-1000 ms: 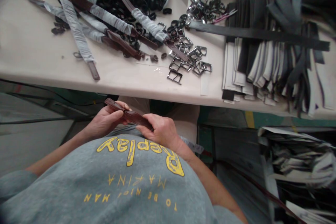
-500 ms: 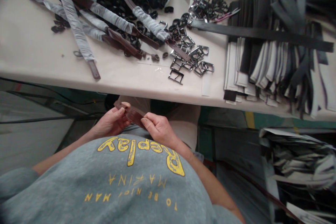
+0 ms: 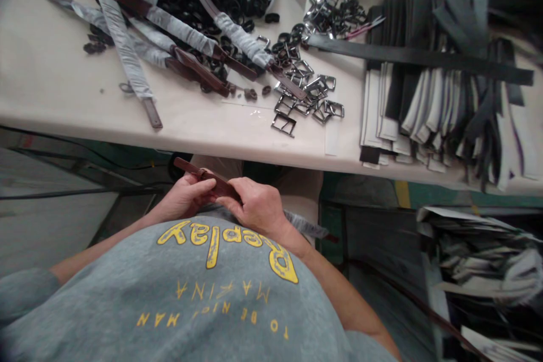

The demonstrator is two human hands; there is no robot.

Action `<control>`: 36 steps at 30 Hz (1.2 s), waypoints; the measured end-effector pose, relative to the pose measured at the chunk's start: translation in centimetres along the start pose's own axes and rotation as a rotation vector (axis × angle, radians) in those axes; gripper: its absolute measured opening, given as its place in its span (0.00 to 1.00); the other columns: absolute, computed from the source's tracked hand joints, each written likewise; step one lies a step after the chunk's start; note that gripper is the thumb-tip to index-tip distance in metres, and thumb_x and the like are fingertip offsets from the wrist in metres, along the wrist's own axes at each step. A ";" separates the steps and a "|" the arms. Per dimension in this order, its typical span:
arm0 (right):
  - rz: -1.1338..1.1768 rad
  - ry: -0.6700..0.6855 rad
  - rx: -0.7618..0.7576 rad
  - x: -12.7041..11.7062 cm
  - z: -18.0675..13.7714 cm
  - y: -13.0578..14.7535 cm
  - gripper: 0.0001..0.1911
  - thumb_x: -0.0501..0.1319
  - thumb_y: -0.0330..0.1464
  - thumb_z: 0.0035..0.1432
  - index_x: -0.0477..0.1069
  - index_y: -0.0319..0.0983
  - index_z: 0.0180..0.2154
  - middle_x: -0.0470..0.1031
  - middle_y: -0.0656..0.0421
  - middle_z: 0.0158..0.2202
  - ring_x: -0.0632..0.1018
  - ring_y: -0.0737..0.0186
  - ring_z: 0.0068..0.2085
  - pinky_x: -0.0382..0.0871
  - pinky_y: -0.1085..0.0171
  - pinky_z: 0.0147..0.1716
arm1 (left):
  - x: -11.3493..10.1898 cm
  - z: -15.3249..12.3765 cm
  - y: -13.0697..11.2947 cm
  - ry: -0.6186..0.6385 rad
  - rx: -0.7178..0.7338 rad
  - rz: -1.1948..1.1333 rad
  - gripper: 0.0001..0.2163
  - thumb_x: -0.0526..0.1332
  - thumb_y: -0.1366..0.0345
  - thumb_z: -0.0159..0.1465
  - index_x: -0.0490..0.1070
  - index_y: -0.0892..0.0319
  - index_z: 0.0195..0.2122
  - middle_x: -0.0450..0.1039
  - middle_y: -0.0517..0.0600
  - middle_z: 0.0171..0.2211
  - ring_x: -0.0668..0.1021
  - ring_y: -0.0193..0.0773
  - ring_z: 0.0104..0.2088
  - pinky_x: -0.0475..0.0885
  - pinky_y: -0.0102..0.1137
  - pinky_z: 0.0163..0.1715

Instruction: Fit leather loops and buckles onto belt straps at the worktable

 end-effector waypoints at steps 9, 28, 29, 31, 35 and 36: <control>-0.305 0.140 -0.004 1.5 0.3 0.5 0.20 0.55 0.47 0.69 0.73 0.37 0.38 0.81 0.52 0.33 0.79 0.59 0.30 0.57 0.64 0.26 | -0.2 -0.2 1.3 -0.041 -0.049 -0.107 0.19 0.75 0.62 0.50 0.74 0.60 0.40 0.81 0.50 0.33 0.83 0.40 0.34 0.77 0.31 0.35; 0.389 0.624 0.113 4.7 -1.3 0.9 0.21 0.46 0.41 0.71 0.70 0.39 0.32 0.68 0.62 0.27 0.69 0.67 0.29 0.56 0.68 0.27 | 1.1 -2.9 -1.6 0.267 0.066 0.039 0.26 0.73 0.60 0.56 0.73 0.54 0.56 0.81 0.50 0.37 0.81 0.37 0.34 0.74 0.30 0.36; 0.467 0.644 0.104 4.9 -1.4 1.0 0.22 0.46 0.43 0.70 0.67 0.39 0.30 0.65 0.63 0.26 0.68 0.67 0.28 0.56 0.68 0.27 | 1.0 -3.2 -1.7 0.284 0.086 0.054 0.24 0.72 0.58 0.57 0.75 0.56 0.54 0.81 0.50 0.36 0.81 0.37 0.33 0.74 0.30 0.37; 0.583 0.674 0.095 5.3 -1.7 1.1 0.25 0.46 0.49 0.68 0.62 0.40 0.27 0.60 0.63 0.26 0.64 0.67 0.27 0.56 0.67 0.26 | 0.7 -3.7 -1.7 0.284 0.103 0.087 0.21 0.73 0.57 0.56 0.78 0.57 0.50 0.80 0.49 0.33 0.80 0.36 0.32 0.73 0.29 0.38; 0.681 0.703 0.119 5.8 -2.0 0.9 0.25 0.48 0.52 0.66 0.55 0.41 0.25 0.55 0.64 0.25 0.60 0.67 0.27 0.54 0.66 0.25 | 0.3 -4.2 -1.6 0.275 0.116 0.082 0.19 0.72 0.54 0.56 0.80 0.55 0.47 0.80 0.50 0.38 0.80 0.39 0.38 0.72 0.32 0.42; 0.706 0.700 0.132 5.8 -2.0 0.9 0.25 0.49 0.51 0.66 0.55 0.41 0.25 0.56 0.63 0.25 0.60 0.67 0.27 0.54 0.66 0.25 | 0.4 -4.1 -1.7 0.284 0.138 0.098 0.19 0.71 0.52 0.57 0.80 0.55 0.47 0.80 0.51 0.40 0.80 0.41 0.40 0.72 0.33 0.44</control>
Point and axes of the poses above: each hand's wrist, its own z-axis towards the middle knuckle, its own x-axis out of the palm, y = z × x, the point moved 9 cm from there along z, towards the middle knuckle
